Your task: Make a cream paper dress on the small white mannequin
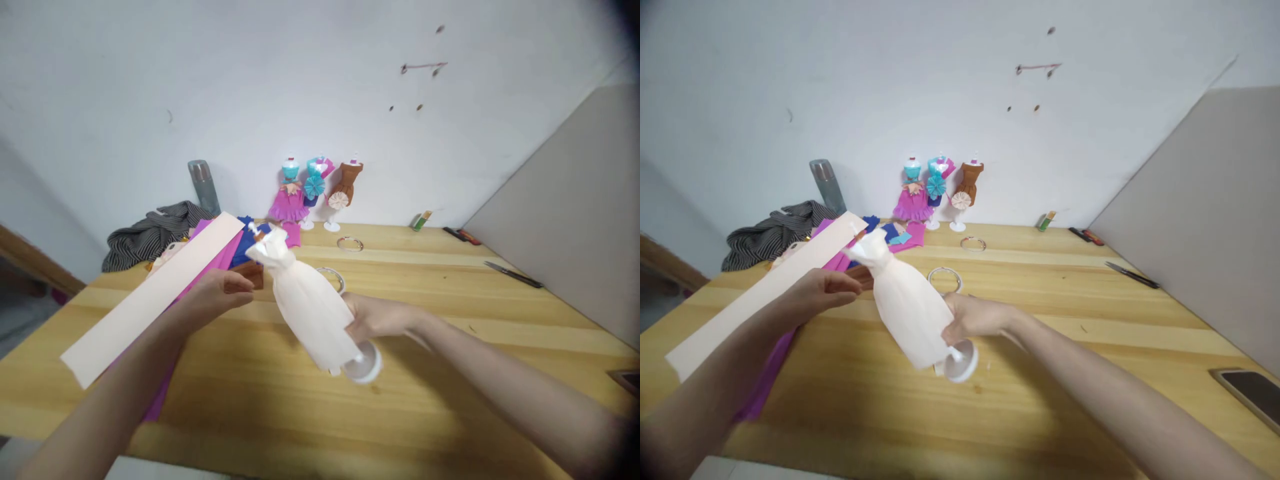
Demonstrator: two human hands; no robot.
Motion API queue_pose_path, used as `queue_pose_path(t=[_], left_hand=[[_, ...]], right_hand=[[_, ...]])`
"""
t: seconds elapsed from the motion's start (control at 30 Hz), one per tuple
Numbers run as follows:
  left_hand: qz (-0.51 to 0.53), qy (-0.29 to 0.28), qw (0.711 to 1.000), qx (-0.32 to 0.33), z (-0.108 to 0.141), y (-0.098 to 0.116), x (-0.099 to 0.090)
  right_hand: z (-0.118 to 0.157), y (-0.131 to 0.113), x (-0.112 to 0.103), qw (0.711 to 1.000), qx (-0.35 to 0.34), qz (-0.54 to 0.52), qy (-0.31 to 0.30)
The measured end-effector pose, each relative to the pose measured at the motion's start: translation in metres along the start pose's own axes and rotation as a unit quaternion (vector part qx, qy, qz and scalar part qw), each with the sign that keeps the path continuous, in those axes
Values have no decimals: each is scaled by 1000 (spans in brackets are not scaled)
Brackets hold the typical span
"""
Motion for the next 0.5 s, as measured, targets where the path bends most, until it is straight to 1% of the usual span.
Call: queue_pose_path(t=[0.03,0.07,0.13,0.2,0.27,0.37,0.43,0.5], left_hand=[[-53,24,998,2,14,-4,-6],[-105,31,994,-1,29,-7,-8],[-190,32,981,-27,59,-15,-8],[-222,30,973,-51,85,-22,-3],[-218,33,973,-65,104,-28,6],[-186,52,978,-75,117,-38,23],[-165,61,982,-75,117,-44,36],[-151,68,983,-74,114,-48,48]], right_hand=[[6,12,4,998,36,24,-38],[11,25,9,993,80,44,-76],[17,47,15,977,146,75,-133],[18,60,19,963,182,99,-174],[13,65,21,952,199,123,-198],[5,71,21,937,239,149,-210],[0,75,20,926,268,165,-208],[-2,75,19,920,280,188,-201]])
Point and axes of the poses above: each hand's wrist, its own z-axis away from the middle knuckle, its own x-axis out of the palm, y = z × x, the point moved 9 cm from there along -z, towards the middle knuckle, and after that the axes turned 13 degrees about x, right-handed, at the moved point
